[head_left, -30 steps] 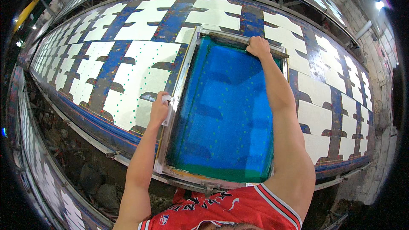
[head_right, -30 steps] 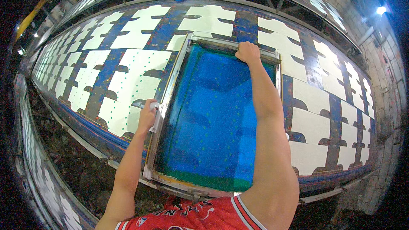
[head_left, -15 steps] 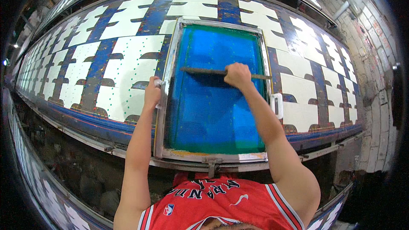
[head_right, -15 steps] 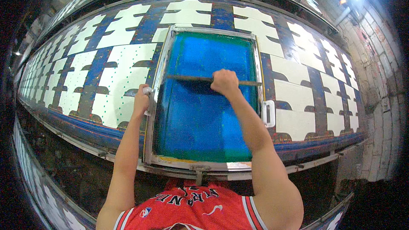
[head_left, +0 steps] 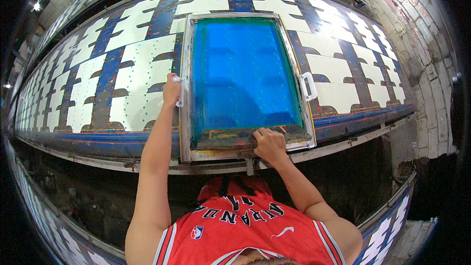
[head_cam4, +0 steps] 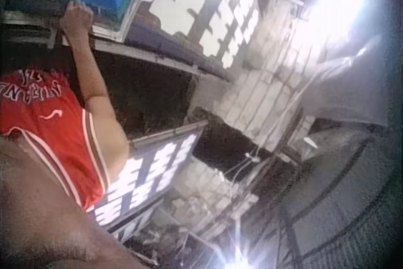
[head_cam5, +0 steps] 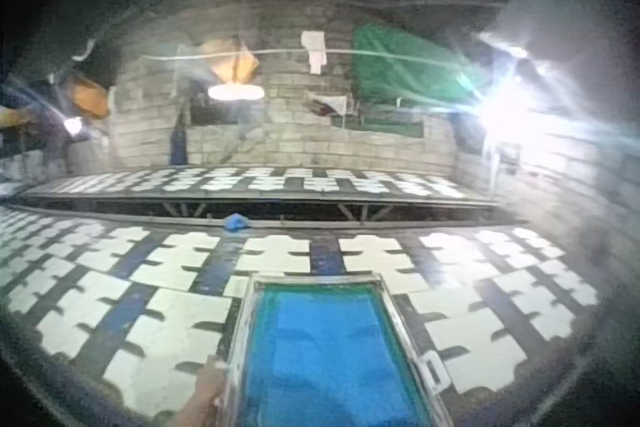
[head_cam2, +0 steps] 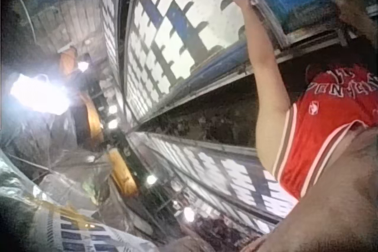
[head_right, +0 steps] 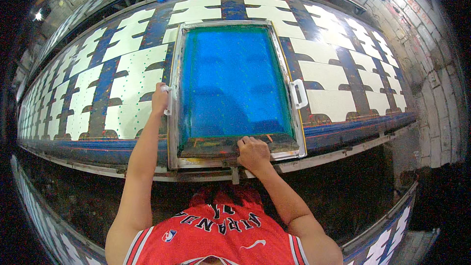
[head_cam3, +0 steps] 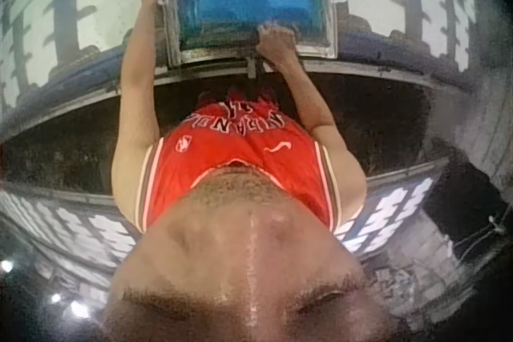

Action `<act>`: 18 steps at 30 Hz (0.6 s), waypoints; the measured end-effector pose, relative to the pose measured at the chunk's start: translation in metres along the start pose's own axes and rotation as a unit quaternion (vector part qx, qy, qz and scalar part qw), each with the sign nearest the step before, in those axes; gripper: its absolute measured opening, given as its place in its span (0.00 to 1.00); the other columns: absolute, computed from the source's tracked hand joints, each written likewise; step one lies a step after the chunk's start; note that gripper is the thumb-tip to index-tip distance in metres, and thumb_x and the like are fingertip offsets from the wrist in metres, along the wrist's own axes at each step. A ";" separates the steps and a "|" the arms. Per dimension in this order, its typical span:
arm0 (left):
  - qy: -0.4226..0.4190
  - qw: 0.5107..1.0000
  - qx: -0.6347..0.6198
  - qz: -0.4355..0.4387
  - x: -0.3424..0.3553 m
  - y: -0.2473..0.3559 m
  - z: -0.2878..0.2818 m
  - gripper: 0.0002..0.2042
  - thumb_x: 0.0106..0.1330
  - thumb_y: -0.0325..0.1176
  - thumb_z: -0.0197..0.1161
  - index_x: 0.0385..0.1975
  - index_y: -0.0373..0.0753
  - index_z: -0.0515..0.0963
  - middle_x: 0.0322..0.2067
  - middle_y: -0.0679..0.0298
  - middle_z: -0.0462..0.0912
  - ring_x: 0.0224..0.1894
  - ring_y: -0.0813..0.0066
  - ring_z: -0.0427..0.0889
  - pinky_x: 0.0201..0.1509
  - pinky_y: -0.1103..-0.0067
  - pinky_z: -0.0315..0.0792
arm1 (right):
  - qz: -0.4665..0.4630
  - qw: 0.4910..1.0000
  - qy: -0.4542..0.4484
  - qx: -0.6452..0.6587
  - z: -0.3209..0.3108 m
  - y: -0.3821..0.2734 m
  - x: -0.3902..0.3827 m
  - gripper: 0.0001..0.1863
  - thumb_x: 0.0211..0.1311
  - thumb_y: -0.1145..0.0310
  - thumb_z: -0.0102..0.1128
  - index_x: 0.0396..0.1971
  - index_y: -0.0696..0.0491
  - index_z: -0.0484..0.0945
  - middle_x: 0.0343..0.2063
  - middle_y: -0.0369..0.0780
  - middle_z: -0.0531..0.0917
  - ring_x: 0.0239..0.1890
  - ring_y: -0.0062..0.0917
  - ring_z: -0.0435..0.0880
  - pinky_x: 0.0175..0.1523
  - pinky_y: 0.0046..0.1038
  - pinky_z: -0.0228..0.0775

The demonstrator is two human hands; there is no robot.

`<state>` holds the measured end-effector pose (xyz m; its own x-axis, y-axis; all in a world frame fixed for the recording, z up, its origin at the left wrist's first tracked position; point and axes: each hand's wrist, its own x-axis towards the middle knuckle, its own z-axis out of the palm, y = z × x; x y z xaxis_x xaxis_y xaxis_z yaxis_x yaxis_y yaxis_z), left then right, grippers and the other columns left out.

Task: The person uses a squeegee to spread blue ink across a screen printing frame placed over a patterned surface. They repeatedly pull the squeegee across the screen to transfer ink through the mesh onto the underlying material.

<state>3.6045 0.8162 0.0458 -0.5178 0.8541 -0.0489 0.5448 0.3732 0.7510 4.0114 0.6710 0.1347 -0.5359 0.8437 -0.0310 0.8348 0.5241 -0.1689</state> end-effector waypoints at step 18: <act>0.047 0.996 0.069 0.025 -0.002 -0.001 0.005 0.20 0.69 0.35 0.55 0.61 0.47 0.73 0.45 0.38 0.85 0.50 0.35 0.83 0.55 0.52 0.74 | -0.145 0.989 0.016 -0.008 0.008 0.009 -0.040 0.27 0.41 0.70 0.70 0.46 0.60 0.77 0.43 0.42 0.78 0.48 0.35 0.82 0.50 0.34 0.81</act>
<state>3.6087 0.8157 0.0417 -0.5432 0.8379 0.0530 0.6542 0.3829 0.6522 4.0393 0.6416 0.1263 -0.7493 0.6605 0.0473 0.6484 0.7464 -0.1500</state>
